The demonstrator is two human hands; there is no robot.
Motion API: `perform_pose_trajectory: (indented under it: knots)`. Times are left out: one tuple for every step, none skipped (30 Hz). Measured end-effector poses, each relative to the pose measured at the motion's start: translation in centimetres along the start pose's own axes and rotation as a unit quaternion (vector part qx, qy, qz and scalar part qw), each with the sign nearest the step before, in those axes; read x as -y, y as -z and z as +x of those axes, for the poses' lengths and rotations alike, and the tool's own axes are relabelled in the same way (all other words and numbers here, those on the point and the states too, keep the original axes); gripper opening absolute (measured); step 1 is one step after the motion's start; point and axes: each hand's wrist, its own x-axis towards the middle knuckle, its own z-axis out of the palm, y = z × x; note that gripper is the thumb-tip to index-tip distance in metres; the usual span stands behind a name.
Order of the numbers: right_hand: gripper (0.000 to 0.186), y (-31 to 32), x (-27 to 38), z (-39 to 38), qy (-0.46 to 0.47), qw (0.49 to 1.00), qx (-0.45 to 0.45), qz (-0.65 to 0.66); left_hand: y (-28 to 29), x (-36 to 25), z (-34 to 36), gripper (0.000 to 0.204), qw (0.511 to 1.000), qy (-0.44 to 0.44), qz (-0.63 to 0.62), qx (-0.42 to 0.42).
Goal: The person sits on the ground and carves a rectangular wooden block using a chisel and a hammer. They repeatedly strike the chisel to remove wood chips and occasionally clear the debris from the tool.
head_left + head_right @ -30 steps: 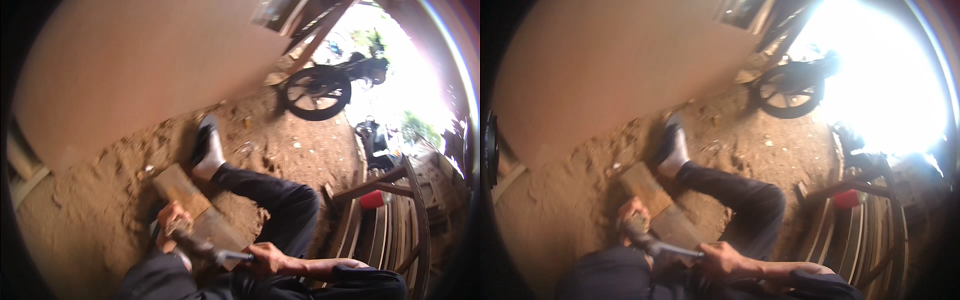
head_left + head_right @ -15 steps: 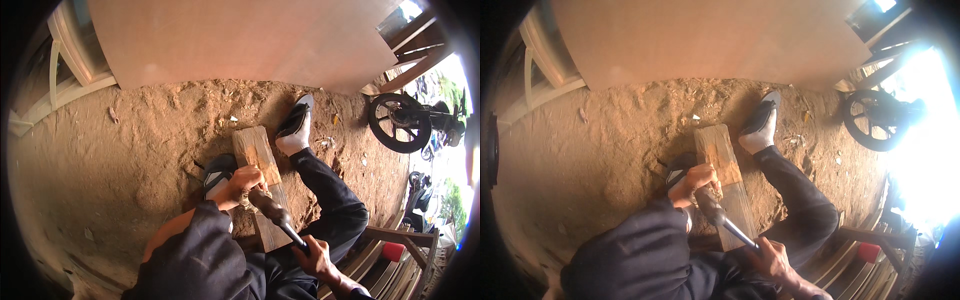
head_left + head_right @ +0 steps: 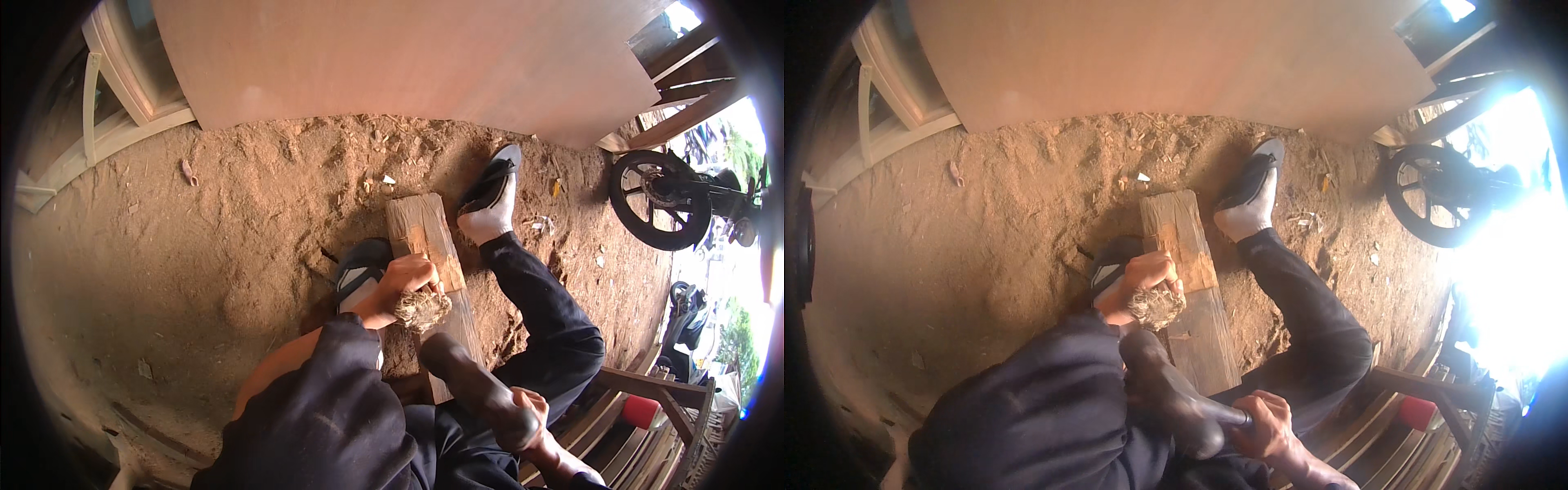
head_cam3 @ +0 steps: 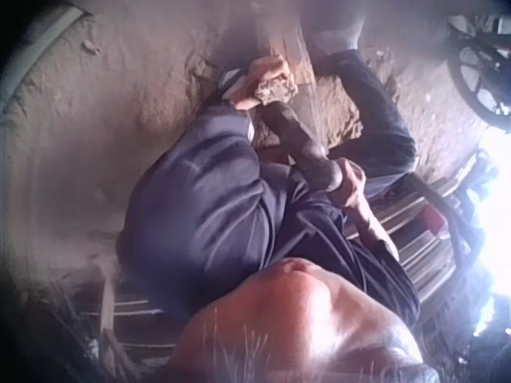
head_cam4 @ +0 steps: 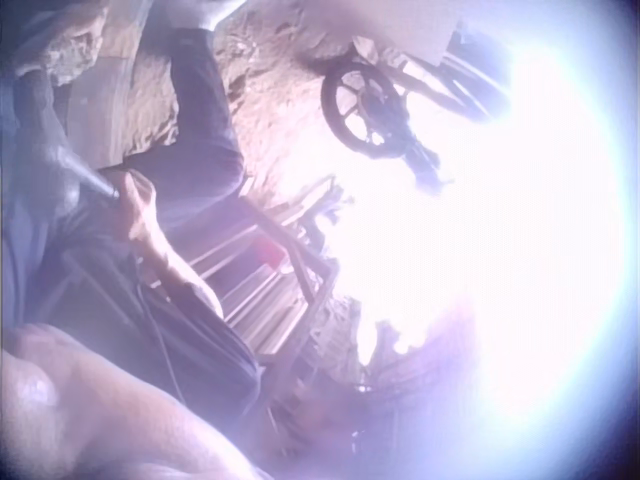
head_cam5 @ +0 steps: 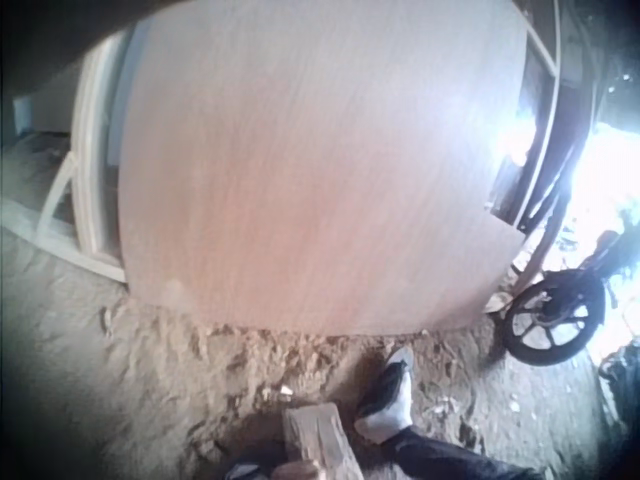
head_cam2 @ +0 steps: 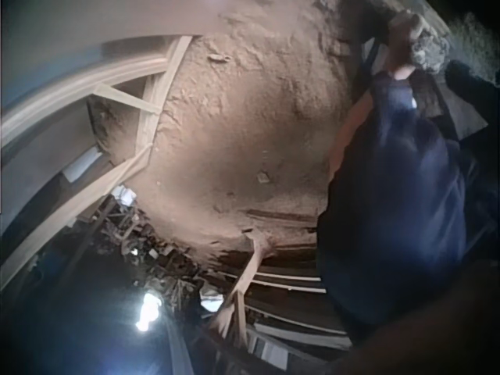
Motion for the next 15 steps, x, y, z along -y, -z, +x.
perform_pose_trajectory:
  knots:
    - [0.026,-0.5,-0.8,0.2,0.002,1.000,-0.009,0.009,0.1,-0.3,0.1,0.029,1.000,-0.001,-0.005,0.005]
    - [0.024,-1.0,-1.6,0.6,0.004,1.000,-0.016,0.018,0.3,-0.6,0.1,0.029,1.000,-0.001,-0.009,0.008]
    - [0.021,-0.6,0.0,1.8,-0.083,0.993,0.031,-0.076,0.7,-0.6,0.0,0.028,1.000,-0.010,0.009,0.013]
    - [0.023,-0.2,-0.1,1.8,-0.075,0.993,0.037,-0.089,0.9,-0.6,0.0,0.028,0.999,-0.020,0.027,0.019]
    - [0.026,0.1,-0.1,1.7,-0.068,0.992,0.043,-0.102,0.9,-0.4,0.4,0.026,1.000,-0.002,0.012,0.014]
    - [0.025,0.7,0.9,2.6,-0.050,0.994,0.044,-0.085,1.1,-0.7,0.6,0.024,1.000,0.024,0.002,0.003]
    - [0.024,0.6,2.2,2.7,-0.042,0.996,0.036,-0.065,1.2,-1.0,0.5,0.024,0.999,0.051,-0.015,0.003]
    - [0.020,0.0,2.1,2.1,0.010,0.999,0.001,-0.042,0.9,-0.2,-0.1,0.022,1.000,0.010,0.028,-0.001]
    - [0.019,0.2,0.9,1.8,0.078,0.995,0.001,-0.057,1.0,-0.2,0.4,0.021,0.999,0.001,0.042,-0.004]
    - [0.018,0.5,-0.2,1.9,0.148,0.986,-0.002,-0.073,0.6,-0.4,0.4,0.021,0.999,-0.005,0.050,-0.004]
    - [0.017,0.3,-0.2,1.7,0.079,0.993,0.011,-0.083,0.3,-0.6,0.5,0.020,0.998,-0.011,0.059,-0.003]
    - [0.016,0.1,0.0,2.1,0.012,0.995,0.025,-0.093,0.5,-0.5,0.6,0.021,0.999,0.003,0.042,0.008]
    - [0.016,0.0,1.8,3.2,-0.146,0.984,0.053,-0.089,0.6,-0.5,0.5,0.021,0.999,-0.014,0.039,0.017]
    - [0.018,0.3,1.6,3.2,-0.137,0.985,0.057,-0.090,0.6,-0.6,0.5,0.022,0.998,-0.031,0.037,0.026]
    - [0.018,0.4,2.0,3.1,-0.099,0.991,0.054,-0.078,0.8,-0.8,-0.3,0.022,0.998,-0.038,0.032,0.034]
